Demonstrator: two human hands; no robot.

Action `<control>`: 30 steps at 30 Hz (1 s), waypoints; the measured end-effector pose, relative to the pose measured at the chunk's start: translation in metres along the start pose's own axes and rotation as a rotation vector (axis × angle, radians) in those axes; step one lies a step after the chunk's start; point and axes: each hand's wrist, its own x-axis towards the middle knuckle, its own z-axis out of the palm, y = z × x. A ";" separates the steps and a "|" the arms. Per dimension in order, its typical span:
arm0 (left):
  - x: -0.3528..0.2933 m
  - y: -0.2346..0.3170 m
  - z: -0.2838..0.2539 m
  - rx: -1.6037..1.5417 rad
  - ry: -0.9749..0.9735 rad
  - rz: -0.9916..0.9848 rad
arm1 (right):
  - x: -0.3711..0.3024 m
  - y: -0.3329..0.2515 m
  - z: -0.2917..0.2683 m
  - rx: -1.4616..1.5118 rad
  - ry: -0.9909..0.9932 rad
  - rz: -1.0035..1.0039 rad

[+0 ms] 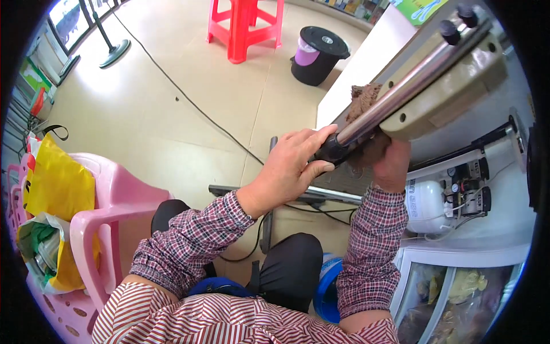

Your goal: Cleaning and adjusting a metal stand and mechanical components using a cloth.

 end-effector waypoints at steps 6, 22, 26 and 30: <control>-0.005 0.002 0.000 -0.003 0.032 0.043 | -0.014 0.009 0.032 -0.271 0.127 -0.098; -0.021 0.014 -0.009 -0.141 0.132 0.042 | -0.117 -0.006 0.073 -0.524 0.513 -0.301; -0.063 0.055 -0.008 -0.359 0.048 0.056 | -0.135 -0.002 0.106 -0.438 0.167 -0.215; -0.072 0.031 -0.010 -0.596 0.149 -0.278 | -0.139 0.014 0.112 -0.508 0.179 -0.177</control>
